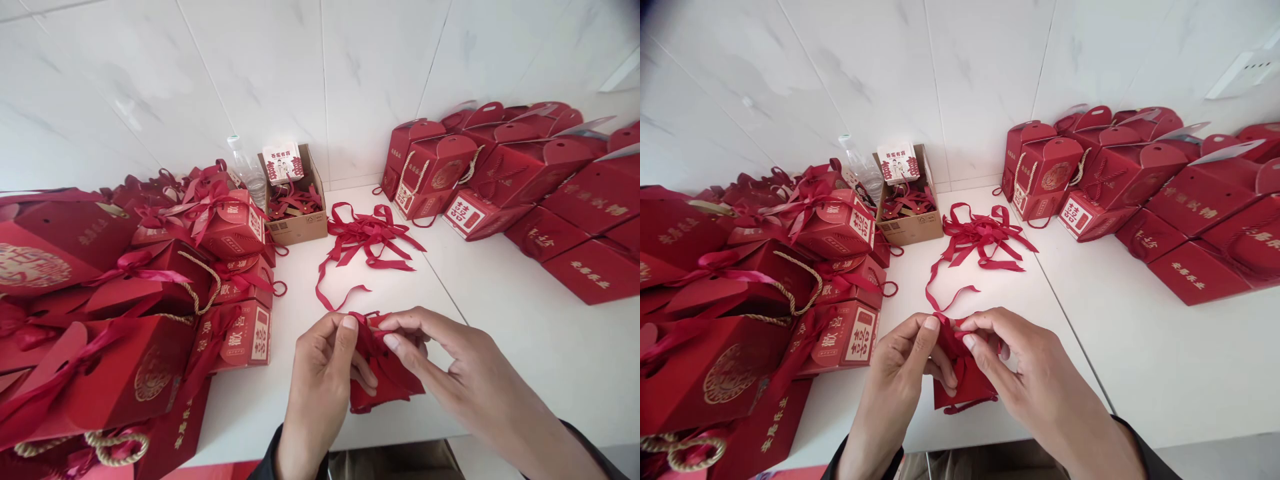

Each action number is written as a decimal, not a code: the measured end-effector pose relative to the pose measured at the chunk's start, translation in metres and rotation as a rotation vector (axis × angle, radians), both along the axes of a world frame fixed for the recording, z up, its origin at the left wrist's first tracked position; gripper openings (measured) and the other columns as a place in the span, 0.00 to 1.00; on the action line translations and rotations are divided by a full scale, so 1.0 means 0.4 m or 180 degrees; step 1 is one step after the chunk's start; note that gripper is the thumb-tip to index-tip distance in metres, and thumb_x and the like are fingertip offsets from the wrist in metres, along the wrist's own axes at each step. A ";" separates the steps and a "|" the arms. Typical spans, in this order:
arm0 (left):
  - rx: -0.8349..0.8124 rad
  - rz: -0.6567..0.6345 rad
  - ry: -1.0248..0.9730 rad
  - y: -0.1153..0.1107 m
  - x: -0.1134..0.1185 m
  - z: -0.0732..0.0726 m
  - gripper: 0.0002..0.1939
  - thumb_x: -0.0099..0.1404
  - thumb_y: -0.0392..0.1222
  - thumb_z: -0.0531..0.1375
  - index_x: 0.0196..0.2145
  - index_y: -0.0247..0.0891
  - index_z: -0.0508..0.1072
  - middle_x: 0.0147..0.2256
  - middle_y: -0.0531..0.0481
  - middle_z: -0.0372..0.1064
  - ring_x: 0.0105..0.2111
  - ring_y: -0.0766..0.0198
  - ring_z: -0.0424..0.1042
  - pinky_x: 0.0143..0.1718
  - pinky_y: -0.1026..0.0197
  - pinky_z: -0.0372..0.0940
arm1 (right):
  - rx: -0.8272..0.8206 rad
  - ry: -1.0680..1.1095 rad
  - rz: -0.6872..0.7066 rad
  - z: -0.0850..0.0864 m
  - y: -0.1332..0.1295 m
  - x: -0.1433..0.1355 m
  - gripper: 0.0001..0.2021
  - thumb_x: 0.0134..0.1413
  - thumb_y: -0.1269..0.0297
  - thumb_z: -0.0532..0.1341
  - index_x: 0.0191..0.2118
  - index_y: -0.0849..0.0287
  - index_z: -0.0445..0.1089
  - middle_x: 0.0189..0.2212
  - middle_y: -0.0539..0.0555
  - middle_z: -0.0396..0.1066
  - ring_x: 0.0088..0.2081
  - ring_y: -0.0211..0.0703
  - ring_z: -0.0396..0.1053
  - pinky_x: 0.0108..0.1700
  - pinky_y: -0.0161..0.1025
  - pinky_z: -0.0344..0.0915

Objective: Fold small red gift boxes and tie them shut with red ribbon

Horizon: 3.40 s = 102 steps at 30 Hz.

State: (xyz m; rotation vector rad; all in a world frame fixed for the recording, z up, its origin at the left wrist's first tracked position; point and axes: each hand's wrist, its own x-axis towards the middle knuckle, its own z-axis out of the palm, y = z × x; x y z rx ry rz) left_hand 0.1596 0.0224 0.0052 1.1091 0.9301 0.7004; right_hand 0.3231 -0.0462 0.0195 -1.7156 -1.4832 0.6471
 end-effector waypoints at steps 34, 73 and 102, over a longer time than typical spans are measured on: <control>-0.0054 -0.0826 0.0109 0.000 -0.026 -0.005 0.20 0.76 0.54 0.57 0.51 0.33 0.75 0.28 0.53 0.68 0.22 0.70 0.67 0.26 0.66 0.68 | 0.0135 0.0435 -0.0056 -0.031 0.008 0.002 0.06 0.70 0.57 0.61 0.50 0.46 0.68 0.36 0.46 0.80 0.37 0.40 0.80 0.33 0.30 0.74; 0.0021 -0.0843 0.0483 0.011 0.002 0.000 0.24 0.74 0.60 0.54 0.32 0.36 0.71 0.19 0.54 0.65 0.15 0.70 0.64 0.19 0.66 0.59 | -0.0214 0.0422 -0.0044 -0.016 0.015 0.006 0.12 0.73 0.52 0.57 0.39 0.51 0.70 0.28 0.47 0.73 0.28 0.40 0.69 0.23 0.35 0.60; -0.0367 -0.0591 0.0072 0.020 -0.004 -0.001 0.27 0.68 0.62 0.65 0.48 0.32 0.78 0.22 0.53 0.72 0.16 0.68 0.71 0.19 0.67 0.63 | 0.0660 -0.0412 0.0466 -0.064 -0.011 0.000 0.07 0.74 0.70 0.56 0.44 0.51 0.69 0.38 0.50 0.70 0.35 0.39 0.75 0.39 0.37 0.72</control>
